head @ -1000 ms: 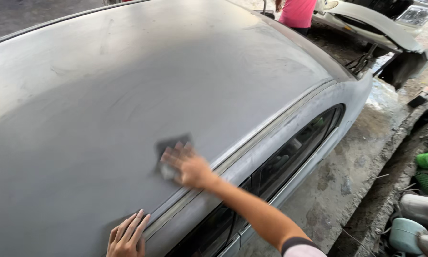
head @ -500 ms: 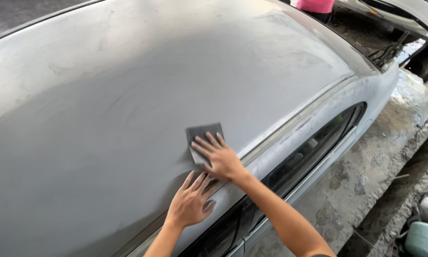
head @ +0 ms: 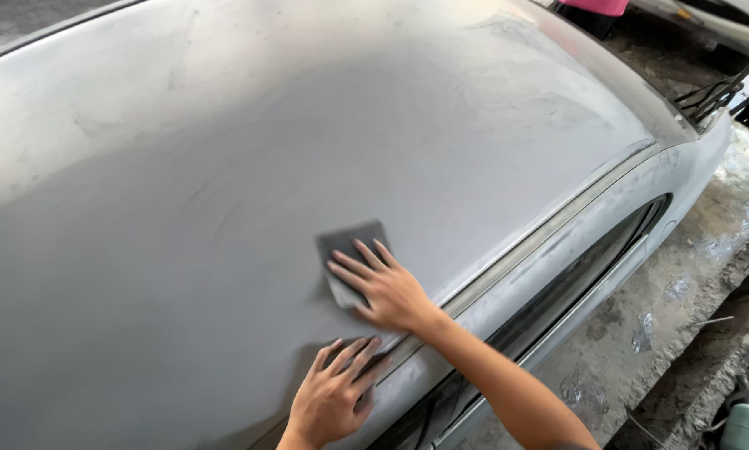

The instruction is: The person sands the hood of a silver car using a sanding block. They move the block in circular and back-and-forth motions across the hood surface, covering multiple areas while keeping the other hand on the hood for stability.

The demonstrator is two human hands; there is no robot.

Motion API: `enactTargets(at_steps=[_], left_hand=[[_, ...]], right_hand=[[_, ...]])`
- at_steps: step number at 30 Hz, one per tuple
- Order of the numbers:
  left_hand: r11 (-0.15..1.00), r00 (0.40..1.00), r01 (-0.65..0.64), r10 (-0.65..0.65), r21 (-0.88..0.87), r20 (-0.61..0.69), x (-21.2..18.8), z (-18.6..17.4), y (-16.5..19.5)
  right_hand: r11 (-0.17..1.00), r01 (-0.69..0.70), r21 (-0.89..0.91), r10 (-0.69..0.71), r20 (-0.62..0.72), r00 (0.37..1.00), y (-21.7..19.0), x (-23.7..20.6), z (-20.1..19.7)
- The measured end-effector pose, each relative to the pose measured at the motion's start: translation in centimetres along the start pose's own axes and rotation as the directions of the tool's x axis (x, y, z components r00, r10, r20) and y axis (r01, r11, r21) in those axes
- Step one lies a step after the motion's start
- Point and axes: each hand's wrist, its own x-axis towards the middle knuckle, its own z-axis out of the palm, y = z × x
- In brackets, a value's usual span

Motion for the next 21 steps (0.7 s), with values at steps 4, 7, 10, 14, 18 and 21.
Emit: enactTargets(at_steps=[4, 7, 10, 14, 18, 21], left_hand=[[0.999, 0.999, -0.03, 0.03, -0.022, -0.025, -0.2, 1.0, -0.5], [0.999, 0.998, -0.028, 0.03, 0.039, -0.05, -0.1, 1.2, -0.5], [1.0, 1.0, 0.022, -0.022, -0.003, 0.005, -0.1, 0.7, -0.4], [1.0, 1.0, 0.005, -0.004, -0.023, 0.022, 0.1, -0.1, -0.1], [0.999, 0.997, 0.041, -0.039, -0.019, 0.059, 0.4, -0.4, 0.2], [1.0, 0.999, 0.027, -0.027, 0.012, 0.039, 0.6, -0.5, 0.4]], right_hand=[[0.935, -0.352, -0.036, 0.352, 0.016, 0.936, 12.1, 9.8, -3.9], [0.696, -0.712, 0.091, 0.714, 0.017, 0.7, 20.2, 6.7, -5.7], [0.751, -0.656, 0.073, 0.661, -0.09, 0.745, 17.4, 0.4, -3.6], [0.993, -0.061, -0.105, 0.036, -0.226, 0.973, 1.8, -0.9, 1.0], [0.998, 0.031, 0.063, -0.034, 0.034, 0.999, -2.2, 8.4, 0.1], [0.949, -0.312, 0.05, 0.313, -0.012, 0.95, 7.4, 14.0, -4.1]])
